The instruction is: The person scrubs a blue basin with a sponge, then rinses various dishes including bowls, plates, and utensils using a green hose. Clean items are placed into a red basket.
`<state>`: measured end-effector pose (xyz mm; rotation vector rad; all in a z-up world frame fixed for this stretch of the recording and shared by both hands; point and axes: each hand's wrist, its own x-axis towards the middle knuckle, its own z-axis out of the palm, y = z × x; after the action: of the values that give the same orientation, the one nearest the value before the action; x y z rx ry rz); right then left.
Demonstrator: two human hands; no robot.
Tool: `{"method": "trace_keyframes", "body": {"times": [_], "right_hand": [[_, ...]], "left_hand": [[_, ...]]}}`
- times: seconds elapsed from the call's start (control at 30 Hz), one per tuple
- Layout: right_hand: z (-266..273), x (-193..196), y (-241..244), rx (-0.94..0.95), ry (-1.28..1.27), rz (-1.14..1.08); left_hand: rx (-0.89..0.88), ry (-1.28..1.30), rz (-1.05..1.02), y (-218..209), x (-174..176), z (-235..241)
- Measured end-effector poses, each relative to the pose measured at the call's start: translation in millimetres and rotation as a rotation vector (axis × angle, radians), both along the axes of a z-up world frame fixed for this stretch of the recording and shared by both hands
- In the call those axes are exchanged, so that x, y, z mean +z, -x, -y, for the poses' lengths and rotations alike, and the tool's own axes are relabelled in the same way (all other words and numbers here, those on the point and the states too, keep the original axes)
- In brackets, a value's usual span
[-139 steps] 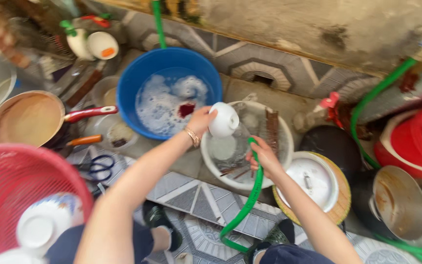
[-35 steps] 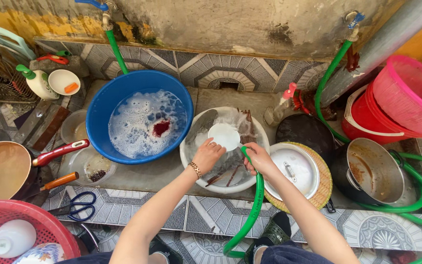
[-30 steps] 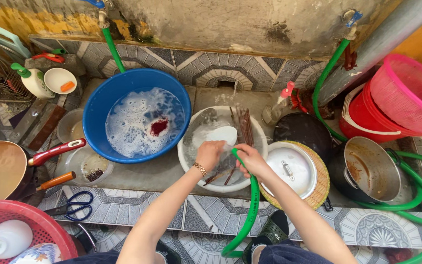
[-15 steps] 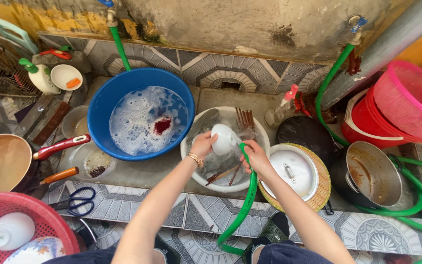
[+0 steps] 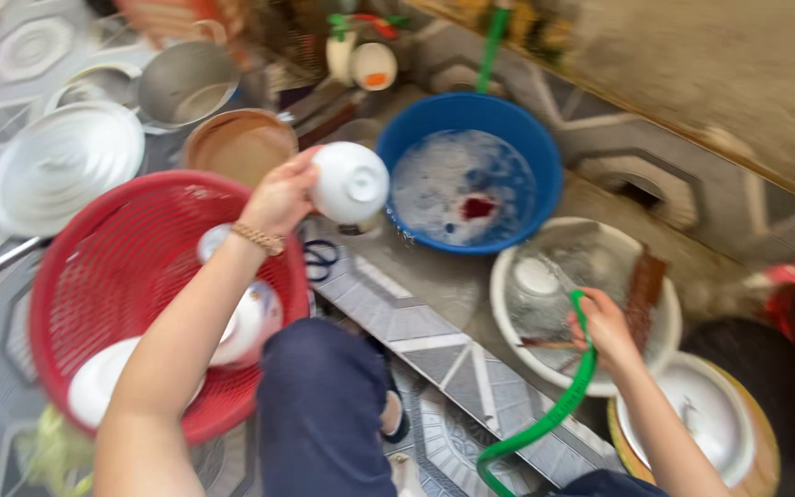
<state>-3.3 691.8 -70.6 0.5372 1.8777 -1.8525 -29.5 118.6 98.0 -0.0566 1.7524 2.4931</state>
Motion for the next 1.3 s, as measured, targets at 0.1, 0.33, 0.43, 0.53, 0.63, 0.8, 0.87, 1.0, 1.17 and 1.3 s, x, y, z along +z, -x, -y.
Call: {"method": "trace_keyframes", "body": {"times": [0.1,0.33,0.43,0.53,0.63,0.8,0.87,1.0,1.17,1.3], "right_hand": [[8,-3,0,0.055,-0.01,-0.03],[17,-18,-1,0.123,-0.114,0.028],[20,-21,3,0.132,-0.13,0.03],[17,-23,5,0.118,-0.121,0.028],[10,-25,6,0.101,-0.113,0.035],[8,-24,-1,0.062,-0.079,0.06],[6,-25,-3,0.04,-0.071,0.064],[-5,-27,-12,-0.021,-0.039,0.034],[-19,-33,-25,-0.126,-0.019,0.096],[-27,-35,-45,-0.145,0.044,0.124]], "left_hand": [[0.348,-0.201,-0.105,-76,-14,117],[0.969,-0.128,-0.287,-192,-146,290],[1.178,-0.172,-0.23,-198,-204,292],[1.288,-0.359,-0.187,-194,-230,287],[1.348,-0.334,-0.009,-187,-244,281],[1.174,0.309,0.615,-198,-237,288],[1.029,0.809,0.72,-198,-218,285],[0.854,1.342,0.178,-133,-135,242],[0.086,1.233,-0.252,-7,-39,51],[-0.564,1.36,-0.35,49,-69,-161]]}}
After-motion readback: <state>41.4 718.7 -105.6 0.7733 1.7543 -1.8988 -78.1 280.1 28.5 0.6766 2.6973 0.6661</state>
